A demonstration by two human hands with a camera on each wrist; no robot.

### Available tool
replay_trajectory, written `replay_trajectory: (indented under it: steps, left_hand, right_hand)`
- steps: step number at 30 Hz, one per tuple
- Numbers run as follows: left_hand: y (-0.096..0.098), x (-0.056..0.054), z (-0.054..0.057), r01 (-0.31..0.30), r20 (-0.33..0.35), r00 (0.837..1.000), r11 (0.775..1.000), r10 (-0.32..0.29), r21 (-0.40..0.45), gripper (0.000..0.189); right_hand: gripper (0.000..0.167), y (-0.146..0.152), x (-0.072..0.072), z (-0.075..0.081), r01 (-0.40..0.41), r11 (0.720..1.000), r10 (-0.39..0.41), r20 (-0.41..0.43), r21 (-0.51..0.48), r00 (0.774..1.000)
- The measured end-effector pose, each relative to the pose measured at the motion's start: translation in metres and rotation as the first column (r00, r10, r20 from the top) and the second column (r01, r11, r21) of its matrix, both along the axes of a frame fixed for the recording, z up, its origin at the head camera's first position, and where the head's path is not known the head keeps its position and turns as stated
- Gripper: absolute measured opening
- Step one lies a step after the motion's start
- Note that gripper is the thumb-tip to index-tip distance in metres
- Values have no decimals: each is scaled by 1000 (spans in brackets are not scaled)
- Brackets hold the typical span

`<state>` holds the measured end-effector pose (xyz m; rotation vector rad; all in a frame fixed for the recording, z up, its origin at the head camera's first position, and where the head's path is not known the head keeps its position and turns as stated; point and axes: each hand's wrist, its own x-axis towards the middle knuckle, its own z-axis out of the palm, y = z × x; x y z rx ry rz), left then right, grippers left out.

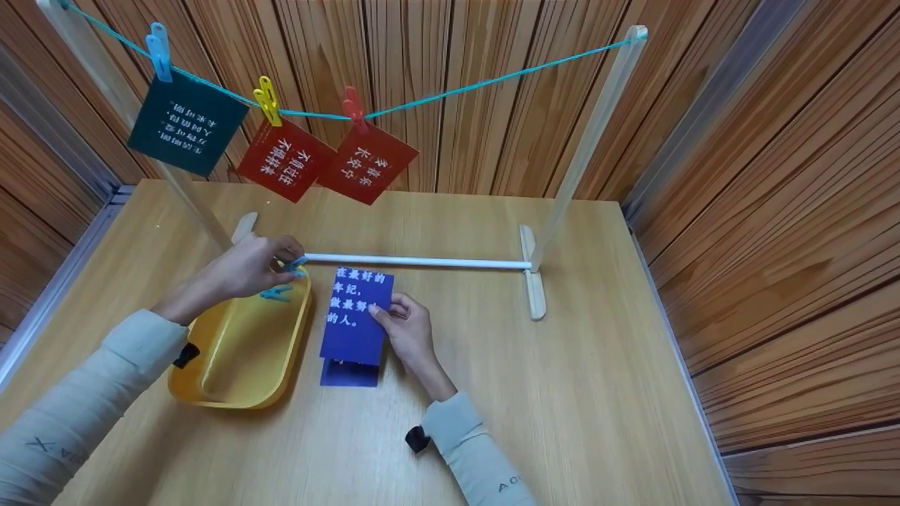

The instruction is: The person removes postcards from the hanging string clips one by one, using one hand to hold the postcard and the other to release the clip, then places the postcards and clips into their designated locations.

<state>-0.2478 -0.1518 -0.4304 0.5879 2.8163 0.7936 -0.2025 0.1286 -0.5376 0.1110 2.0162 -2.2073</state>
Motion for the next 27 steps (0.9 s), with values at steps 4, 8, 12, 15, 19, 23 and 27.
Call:
replay_trajectory:
  steps: [4, 8, 12, 15, 19, 23, 27]
  left_hand:
    - [-3, 2, -8, 34, -12, 999, 997, -35, -71, 36]
    - [-8, 4, -15, 60, 6, 998, 993, -59, -106, 40]
    - [-13, 4, -21, 72, 11, 997, 991, -71, -117, 40]
    - [-18, 3, -26, 67, -1, 998, 990, -68, -123, 37]
    - [-25, 3, -32, 72, -31, 996, 984, -78, -165, 36]
    - [-29, 5, -39, 86, -25, 995, 973, -93, -214, 34]
    - [-32, 7, -45, 93, -29, 994, 970, -102, -223, 25]
  right_hand:
    - [26, 2, 1, -6, -10, 998, 10, -1, 67, 1000]
    - [26, 3, 4, -10, -4, 993, 0, 31, 119, 1000]
    - [23, 2, 7, -12, -24, 990, 16, 63, 138, 998]
    - [23, -1, 10, -15, -56, 985, 47, 63, 161, 997]
    - [25, -5, 12, -22, -78, 975, 71, 39, 206, 997]
    - [29, -7, 14, -25, -77, 971, 74, 23, 225, 997]
    - [29, -9, 15, -25, -66, 962, 64, 19, 266, 998]
